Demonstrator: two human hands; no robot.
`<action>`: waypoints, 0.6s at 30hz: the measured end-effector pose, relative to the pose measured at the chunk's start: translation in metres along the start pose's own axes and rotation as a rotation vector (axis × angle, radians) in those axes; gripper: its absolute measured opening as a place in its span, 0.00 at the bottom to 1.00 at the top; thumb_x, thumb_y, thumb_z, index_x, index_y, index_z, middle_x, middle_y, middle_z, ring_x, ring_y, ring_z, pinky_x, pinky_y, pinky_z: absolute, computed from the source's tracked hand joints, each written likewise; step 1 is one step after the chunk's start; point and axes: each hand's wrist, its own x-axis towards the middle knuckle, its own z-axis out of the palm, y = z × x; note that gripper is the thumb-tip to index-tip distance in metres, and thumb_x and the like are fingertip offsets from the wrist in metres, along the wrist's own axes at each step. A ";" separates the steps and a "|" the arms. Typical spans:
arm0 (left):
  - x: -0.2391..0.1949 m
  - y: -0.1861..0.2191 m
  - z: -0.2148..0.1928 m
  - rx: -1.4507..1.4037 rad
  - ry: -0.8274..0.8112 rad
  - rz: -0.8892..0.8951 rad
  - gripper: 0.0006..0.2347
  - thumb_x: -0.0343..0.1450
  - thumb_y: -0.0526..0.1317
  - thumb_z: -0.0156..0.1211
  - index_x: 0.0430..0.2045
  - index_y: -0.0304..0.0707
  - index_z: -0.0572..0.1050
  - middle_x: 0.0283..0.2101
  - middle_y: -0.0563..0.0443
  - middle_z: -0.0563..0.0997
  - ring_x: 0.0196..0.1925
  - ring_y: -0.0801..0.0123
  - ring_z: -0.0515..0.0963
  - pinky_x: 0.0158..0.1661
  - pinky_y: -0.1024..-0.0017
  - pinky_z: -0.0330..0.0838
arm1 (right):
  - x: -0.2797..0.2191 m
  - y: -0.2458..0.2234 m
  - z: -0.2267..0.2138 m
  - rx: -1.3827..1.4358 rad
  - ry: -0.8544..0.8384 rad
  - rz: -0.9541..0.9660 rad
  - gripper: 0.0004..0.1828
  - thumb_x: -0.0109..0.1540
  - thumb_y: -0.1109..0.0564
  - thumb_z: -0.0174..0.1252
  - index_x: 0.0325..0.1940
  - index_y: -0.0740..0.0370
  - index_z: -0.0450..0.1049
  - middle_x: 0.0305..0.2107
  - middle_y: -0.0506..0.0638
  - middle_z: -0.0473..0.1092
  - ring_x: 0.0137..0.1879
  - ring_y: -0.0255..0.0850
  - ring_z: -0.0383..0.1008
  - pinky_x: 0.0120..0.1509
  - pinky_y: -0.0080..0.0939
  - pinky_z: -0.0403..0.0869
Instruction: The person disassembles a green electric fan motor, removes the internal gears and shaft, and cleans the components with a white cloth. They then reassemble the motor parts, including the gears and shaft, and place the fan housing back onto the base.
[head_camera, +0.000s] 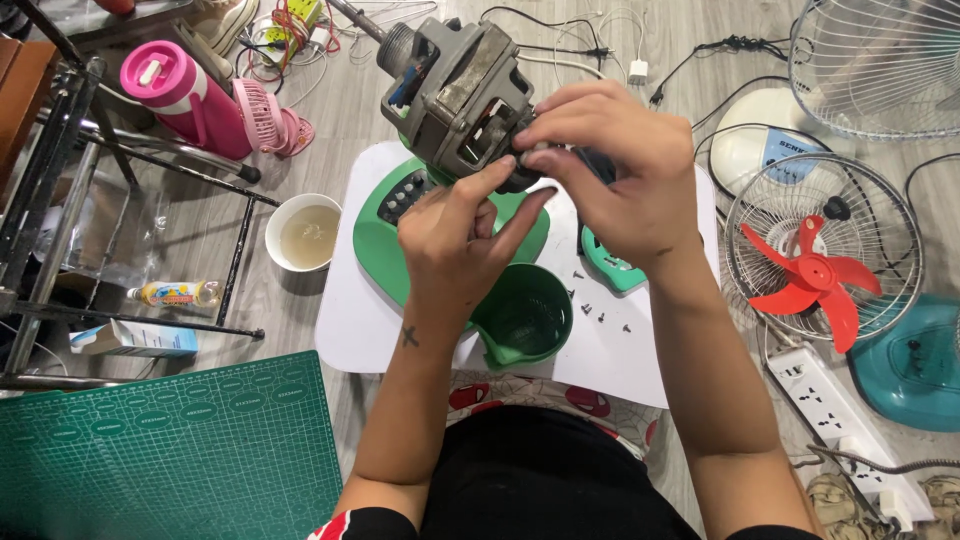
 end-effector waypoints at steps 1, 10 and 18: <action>0.000 0.000 0.002 0.018 0.027 0.005 0.16 0.64 0.32 0.82 0.41 0.37 0.79 0.16 0.61 0.65 0.19 0.75 0.67 0.25 0.74 0.63 | 0.001 0.002 0.001 0.062 0.013 0.026 0.09 0.58 0.75 0.66 0.42 0.73 0.79 0.38 0.56 0.77 0.53 0.52 0.77 0.60 0.45 0.75; 0.000 0.002 0.002 -0.009 0.028 0.004 0.17 0.64 0.29 0.82 0.42 0.35 0.79 0.18 0.60 0.69 0.20 0.76 0.66 0.24 0.75 0.61 | -0.001 -0.005 0.006 0.121 0.023 0.087 0.07 0.61 0.78 0.61 0.42 0.78 0.80 0.46 0.61 0.70 0.48 0.46 0.72 0.57 0.39 0.77; -0.002 0.001 0.004 -0.022 0.039 0.002 0.17 0.64 0.29 0.81 0.43 0.35 0.79 0.18 0.60 0.69 0.20 0.76 0.66 0.25 0.75 0.62 | -0.003 -0.005 0.005 0.114 0.011 0.087 0.07 0.61 0.78 0.61 0.42 0.78 0.80 0.46 0.62 0.70 0.48 0.47 0.74 0.59 0.41 0.79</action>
